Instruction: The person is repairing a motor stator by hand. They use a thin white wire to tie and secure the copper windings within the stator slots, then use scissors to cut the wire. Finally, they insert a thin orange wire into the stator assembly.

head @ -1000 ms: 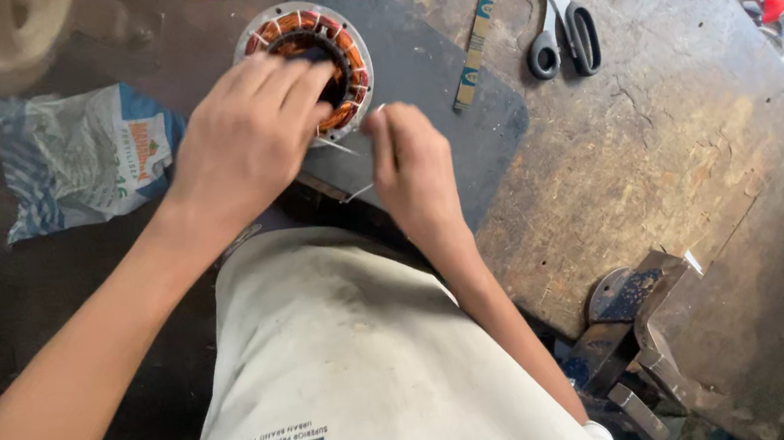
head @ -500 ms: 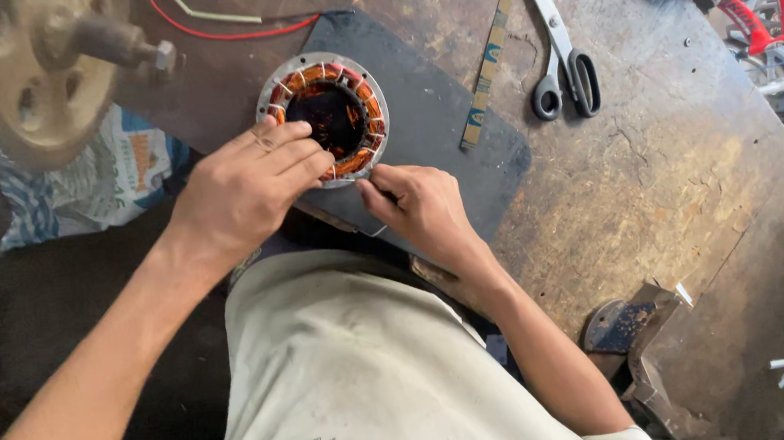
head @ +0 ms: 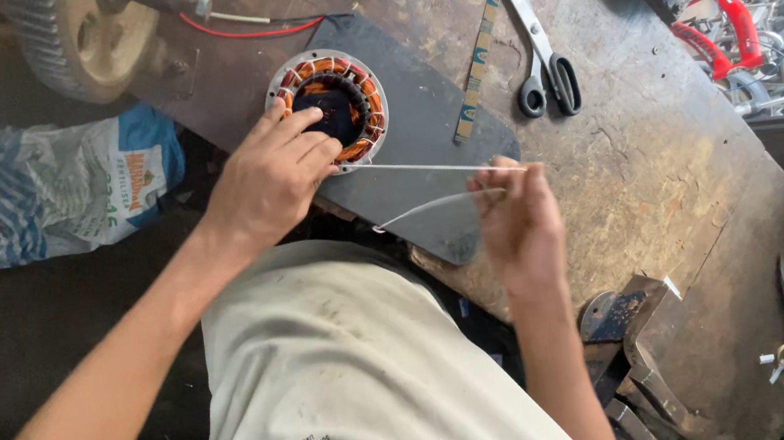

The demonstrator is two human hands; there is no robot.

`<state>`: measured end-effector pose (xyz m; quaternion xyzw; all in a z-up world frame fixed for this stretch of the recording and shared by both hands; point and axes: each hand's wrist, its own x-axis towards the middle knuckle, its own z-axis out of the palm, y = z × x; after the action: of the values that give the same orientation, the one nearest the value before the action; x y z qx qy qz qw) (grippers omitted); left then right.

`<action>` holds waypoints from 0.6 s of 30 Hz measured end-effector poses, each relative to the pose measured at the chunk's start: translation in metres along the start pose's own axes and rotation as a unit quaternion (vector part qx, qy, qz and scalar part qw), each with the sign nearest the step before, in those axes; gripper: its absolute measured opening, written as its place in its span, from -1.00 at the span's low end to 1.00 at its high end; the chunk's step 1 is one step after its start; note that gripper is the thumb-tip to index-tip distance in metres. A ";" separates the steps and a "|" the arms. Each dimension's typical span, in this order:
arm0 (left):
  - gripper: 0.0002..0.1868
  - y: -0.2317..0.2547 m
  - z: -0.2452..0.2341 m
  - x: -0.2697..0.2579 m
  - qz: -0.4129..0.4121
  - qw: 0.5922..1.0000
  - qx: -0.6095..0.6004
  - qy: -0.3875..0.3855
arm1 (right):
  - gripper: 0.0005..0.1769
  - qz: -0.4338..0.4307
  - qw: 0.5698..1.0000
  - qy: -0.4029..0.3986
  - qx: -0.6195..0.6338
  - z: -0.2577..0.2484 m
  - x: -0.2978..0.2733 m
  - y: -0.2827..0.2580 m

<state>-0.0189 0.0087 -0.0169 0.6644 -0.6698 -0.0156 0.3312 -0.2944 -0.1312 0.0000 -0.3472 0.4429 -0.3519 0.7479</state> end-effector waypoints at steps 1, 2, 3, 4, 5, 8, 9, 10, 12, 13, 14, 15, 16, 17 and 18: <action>-0.81 -0.004 -0.005 -0.001 0.016 1.000 -0.012 -0.008 | -0.60 0.011 0.995 -0.098 0.022 -0.018 -0.003 -0.013; -0.81 -0.002 -0.008 -0.003 0.018 1.000 0.014 0.000 | -0.54 0.019 0.980 -0.194 0.043 -0.034 -0.006 -0.026; -0.80 0.001 -0.009 -0.003 0.022 0.999 0.040 0.008 | -0.67 0.010 0.966 -0.154 -0.206 -0.050 -0.011 -0.047; -0.80 0.004 -0.010 -0.002 0.026 0.997 0.067 0.016 | -0.74 0.003 0.891 -0.105 -0.442 -0.061 -0.014 -0.060; -0.78 0.009 -0.007 -0.002 -0.001 0.999 0.044 0.015 | -0.81 -0.039 0.833 -0.081 -0.546 -0.070 -0.019 -0.074; -0.75 0.016 0.002 -0.002 -0.062 0.998 -0.010 0.017 | -0.82 -0.059 0.723 0.053 -0.686 -0.090 -0.035 -0.112; -0.75 0.016 0.003 -0.003 -0.071 0.997 -0.019 0.021 | -0.83 -0.108 0.700 0.055 -0.704 -0.094 -0.038 -0.121; -0.75 0.015 0.005 -0.005 -0.079 0.996 -0.028 0.025 | -0.83 -0.157 0.674 0.056 -0.720 -0.098 -0.040 -0.128; -0.73 0.016 0.009 -0.008 -0.088 0.995 -0.039 0.029 | -0.86 -0.147 0.687 0.093 -0.706 -0.104 -0.047 -0.145; -0.73 0.014 0.010 -0.008 -0.092 0.994 -0.041 0.033 | -0.87 -0.144 0.694 0.111 -0.697 -0.103 -0.047 -0.148; -0.73 0.014 0.010 -0.008 -0.089 0.994 -0.044 0.035 | -0.88 -0.160 0.700 0.110 -0.687 -0.101 -0.048 -0.151; -0.72 0.014 0.010 -0.007 -0.085 0.995 -0.047 0.038 | -0.88 -0.177 0.707 0.110 -0.675 -0.099 -0.051 -0.156; -0.72 0.013 0.010 -0.007 -0.081 0.995 -0.049 0.041 | -0.87 -0.195 0.714 0.109 -0.664 -0.096 -0.052 -0.162; -0.73 0.013 0.011 -0.007 -0.082 0.994 -0.054 0.039 | -0.87 -0.213 0.709 0.099 -0.666 -0.096 -0.050 -0.166; -0.73 0.012 0.011 -0.006 -0.083 0.994 -0.060 0.037 | -0.88 -0.231 0.703 0.088 -0.667 -0.097 -0.047 -0.170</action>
<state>-0.0354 0.0113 -0.0222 0.6968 -0.5975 -0.0579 0.3925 -0.4361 -0.1993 0.1259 -0.8141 0.5320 -0.1552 0.1735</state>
